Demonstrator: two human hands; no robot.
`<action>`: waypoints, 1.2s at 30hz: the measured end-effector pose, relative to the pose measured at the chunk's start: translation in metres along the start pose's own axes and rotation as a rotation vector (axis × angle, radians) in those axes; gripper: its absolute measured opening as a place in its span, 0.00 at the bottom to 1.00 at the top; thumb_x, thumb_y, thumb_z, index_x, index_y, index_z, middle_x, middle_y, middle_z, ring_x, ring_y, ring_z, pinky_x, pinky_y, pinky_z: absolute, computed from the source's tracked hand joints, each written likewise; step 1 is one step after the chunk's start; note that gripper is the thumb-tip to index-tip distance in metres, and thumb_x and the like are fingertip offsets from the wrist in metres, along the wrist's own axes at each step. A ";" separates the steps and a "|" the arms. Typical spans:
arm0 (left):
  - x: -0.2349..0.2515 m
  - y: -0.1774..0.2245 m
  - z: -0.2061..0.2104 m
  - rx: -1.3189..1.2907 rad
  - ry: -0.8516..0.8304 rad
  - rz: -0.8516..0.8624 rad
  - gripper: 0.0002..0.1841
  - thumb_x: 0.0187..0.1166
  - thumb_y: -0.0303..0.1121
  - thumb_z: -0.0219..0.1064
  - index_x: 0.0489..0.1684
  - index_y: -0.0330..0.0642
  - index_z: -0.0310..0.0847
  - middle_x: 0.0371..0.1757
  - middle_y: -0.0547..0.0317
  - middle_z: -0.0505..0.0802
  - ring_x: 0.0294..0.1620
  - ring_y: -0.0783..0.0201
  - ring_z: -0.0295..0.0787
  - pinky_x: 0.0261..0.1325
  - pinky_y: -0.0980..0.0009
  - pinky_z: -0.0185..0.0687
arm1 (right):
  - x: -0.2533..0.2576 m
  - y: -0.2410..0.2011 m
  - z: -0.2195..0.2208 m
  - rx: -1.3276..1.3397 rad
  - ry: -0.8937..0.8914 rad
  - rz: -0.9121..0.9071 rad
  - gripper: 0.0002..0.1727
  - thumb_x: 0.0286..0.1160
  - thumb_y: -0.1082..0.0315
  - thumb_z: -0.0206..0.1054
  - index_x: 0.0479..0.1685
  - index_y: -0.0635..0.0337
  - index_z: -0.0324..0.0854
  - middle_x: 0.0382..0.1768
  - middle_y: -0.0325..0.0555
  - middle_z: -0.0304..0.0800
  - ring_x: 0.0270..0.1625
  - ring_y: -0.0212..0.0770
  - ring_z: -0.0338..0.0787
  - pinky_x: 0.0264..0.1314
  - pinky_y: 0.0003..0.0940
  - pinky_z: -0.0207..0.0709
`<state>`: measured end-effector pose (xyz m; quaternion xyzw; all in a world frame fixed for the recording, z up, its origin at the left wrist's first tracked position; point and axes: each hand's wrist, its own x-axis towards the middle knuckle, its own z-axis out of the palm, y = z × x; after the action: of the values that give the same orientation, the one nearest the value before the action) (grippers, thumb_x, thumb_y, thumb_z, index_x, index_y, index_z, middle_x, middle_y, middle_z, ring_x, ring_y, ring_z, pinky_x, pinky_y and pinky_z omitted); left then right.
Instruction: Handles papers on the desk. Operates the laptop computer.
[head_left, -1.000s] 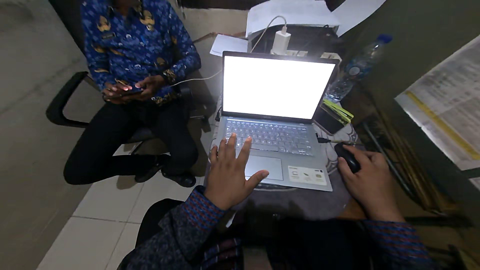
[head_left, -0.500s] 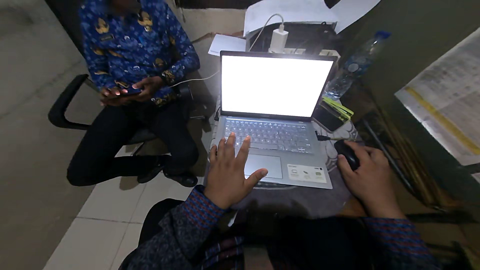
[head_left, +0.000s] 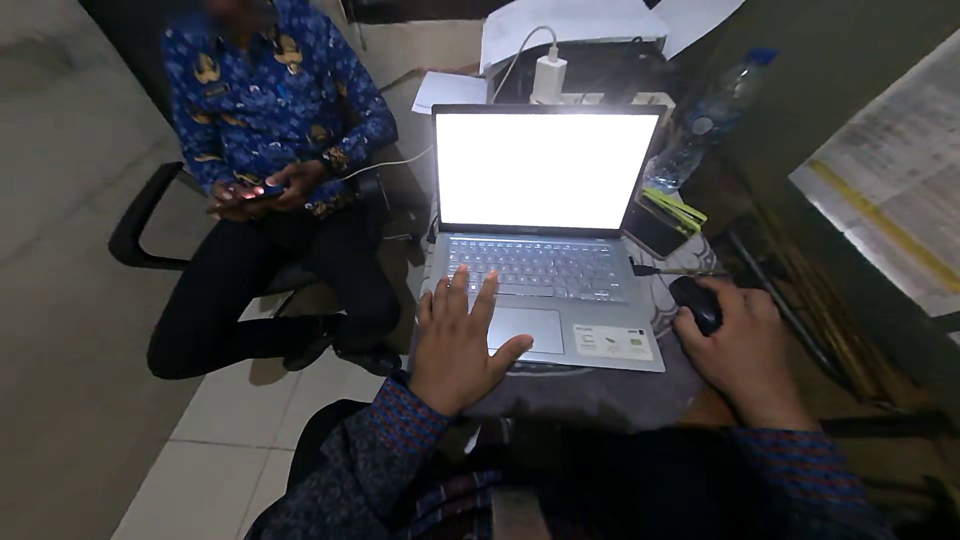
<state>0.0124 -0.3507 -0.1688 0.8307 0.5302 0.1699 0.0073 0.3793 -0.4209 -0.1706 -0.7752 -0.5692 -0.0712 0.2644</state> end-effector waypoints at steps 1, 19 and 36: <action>0.000 0.000 0.000 0.001 0.002 0.001 0.53 0.67 0.86 0.35 0.93 0.65 0.59 0.90 0.43 0.68 0.88 0.37 0.63 0.83 0.30 0.57 | 0.000 0.000 0.000 0.003 0.002 -0.001 0.35 0.70 0.44 0.61 0.72 0.60 0.78 0.63 0.73 0.80 0.65 0.74 0.81 0.64 0.73 0.74; 0.000 0.001 0.000 -0.001 0.009 -0.005 0.53 0.68 0.86 0.36 0.93 0.65 0.59 0.90 0.42 0.67 0.87 0.37 0.64 0.83 0.30 0.57 | 0.000 0.002 0.002 0.036 -0.004 -0.010 0.29 0.72 0.44 0.60 0.68 0.47 0.86 0.60 0.68 0.81 0.61 0.68 0.83 0.58 0.68 0.76; 0.000 0.000 0.001 -0.011 0.021 -0.015 0.53 0.67 0.86 0.36 0.93 0.66 0.58 0.89 0.42 0.68 0.87 0.37 0.64 0.83 0.31 0.57 | 0.000 0.000 0.002 0.023 0.003 0.006 0.29 0.72 0.43 0.60 0.67 0.45 0.87 0.60 0.67 0.81 0.60 0.67 0.82 0.58 0.67 0.76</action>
<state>0.0129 -0.3510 -0.1693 0.8247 0.5356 0.1814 0.0078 0.3791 -0.4205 -0.1722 -0.7738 -0.5672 -0.0650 0.2745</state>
